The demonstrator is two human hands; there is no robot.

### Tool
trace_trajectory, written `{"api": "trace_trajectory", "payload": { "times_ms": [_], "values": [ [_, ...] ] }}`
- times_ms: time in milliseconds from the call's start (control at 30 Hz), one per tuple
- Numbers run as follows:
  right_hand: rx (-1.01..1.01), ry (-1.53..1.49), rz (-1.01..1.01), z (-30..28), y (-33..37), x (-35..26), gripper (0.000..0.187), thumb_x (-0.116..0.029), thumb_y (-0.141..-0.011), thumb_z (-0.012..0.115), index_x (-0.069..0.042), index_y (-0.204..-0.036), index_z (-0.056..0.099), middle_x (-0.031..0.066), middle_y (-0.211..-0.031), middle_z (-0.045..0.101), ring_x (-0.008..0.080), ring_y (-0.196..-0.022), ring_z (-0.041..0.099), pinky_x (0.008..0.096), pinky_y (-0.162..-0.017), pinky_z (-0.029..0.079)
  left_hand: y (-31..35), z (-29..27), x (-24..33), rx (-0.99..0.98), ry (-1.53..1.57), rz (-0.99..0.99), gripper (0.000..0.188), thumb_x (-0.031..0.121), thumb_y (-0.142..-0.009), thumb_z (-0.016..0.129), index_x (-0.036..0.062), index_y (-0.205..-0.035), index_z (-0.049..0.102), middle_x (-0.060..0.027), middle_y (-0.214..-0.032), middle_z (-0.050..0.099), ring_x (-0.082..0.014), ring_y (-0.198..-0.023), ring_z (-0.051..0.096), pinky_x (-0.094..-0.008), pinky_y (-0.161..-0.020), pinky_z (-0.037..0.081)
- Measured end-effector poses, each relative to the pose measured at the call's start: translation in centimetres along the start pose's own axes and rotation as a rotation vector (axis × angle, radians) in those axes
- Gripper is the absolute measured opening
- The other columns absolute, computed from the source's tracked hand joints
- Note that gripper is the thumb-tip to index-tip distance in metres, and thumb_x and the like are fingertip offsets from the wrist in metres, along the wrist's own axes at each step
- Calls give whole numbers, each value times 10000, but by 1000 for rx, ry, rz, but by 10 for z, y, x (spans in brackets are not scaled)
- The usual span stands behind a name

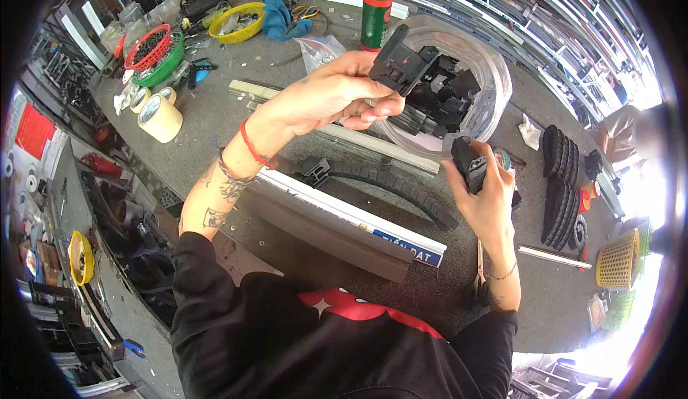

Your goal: The person uses scissors to trim a plastic strip from a long flexible cable. They then insert small black plastic clips into the cable's end and connect two cable segments together, aligning and snapping them into place.

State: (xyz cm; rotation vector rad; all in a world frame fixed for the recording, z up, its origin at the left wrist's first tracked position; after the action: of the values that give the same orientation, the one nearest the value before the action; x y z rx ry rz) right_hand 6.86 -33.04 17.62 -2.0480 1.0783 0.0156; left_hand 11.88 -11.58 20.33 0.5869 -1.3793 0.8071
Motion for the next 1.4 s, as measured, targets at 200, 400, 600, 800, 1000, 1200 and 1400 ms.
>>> {"api": "trace_trajectory", "payload": {
  "times_ms": [200, 400, 600, 800, 1000, 1200, 1400],
  "values": [
    [-13, -29, -78, 4, 8, -1, 344, -116, -727, 745, 34, -985, 572, 162, -847, 653, 256, -714, 663, 306, -657, 509, -24, 7, 10, 84, -568, 129, 168, 126, -900, 512, 5, -1005, 561, -24, -653, 551, -57, -452, 469, -201, -396, 353],
    [-102, -37, -162, 13, 22, -4, 369, -42, -685, 746, 30, -993, 557, 153, -828, 645, 277, -733, 635, 322, -675, 505, -61, 37, -28, -109, -1498, 584, 209, 112, -862, 517, 42, -1050, 572, -157, -1019, 607, -286, -999, 561, -373, -851, 456],
    [-128, -108, -157, 16, 28, -6, 533, 16, -551, 685, 12, -1057, 517, 138, -851, 613, 317, -726, 563, 377, -668, 463, -106, 47, -96, -453, -1795, 484, 323, 169, -806, 560, 128, -1123, 600, -45, -1298, 496, -249, -1110, 501, -486, -940, 382],
    [-111, -66, -117, 11, 30, -6, 411, -10, -654, 714, 8, -1028, 544, 132, -832, 615, 298, -713, 571, 359, -657, 468, -122, 44, -97, -375, -2196, 263, 200, 236, -795, 562, 181, -929, 700, 36, -1094, 634, -225, -1019, 582, -444, -918, 395],
    [-121, -41, -44, 9, 30, -2, 350, -44, -701, 743, 25, -994, 564, 148, -842, 637, 245, -756, 641, 304, -710, 491, -129, 32, -69, -451, -2350, 290, 156, 174, -752, 586, 128, -829, 713, -54, -859, 690, -218, -826, 637, -411, -672, 500],
    [-110, -48, -68, 8, 30, 0, 364, -47, -708, 740, 28, -1013, 556, 138, -853, 640, 232, -747, 637, 295, -710, 489, -138, 42, -60, -198, -2156, 234, 87, 103, -712, 621, 105, -765, 689, -85, -826, 686, -218, -801, 662, -351, -670, 518],
    [-63, -18, -81, 8, 28, -1, 346, -62, -717, 742, 30, -998, 562, 132, -854, 648, 220, -749, 645, 298, -706, 495, -156, 55, -90, -394, -2176, 354, 143, 208, -785, 602, 131, -861, 695, -52, -928, 687, -221, -902, 649, -358, -750, 505]
  ]
}}
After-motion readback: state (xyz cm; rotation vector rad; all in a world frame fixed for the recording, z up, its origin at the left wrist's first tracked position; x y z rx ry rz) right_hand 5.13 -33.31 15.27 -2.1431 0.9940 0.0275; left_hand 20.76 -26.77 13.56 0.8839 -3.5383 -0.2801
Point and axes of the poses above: each hand's wrist, its own y-axis away from the middle knuckle, its own z-axis out of the palm, x = y × z, the point moved 4 cm from there along -y, towards the middle knuckle
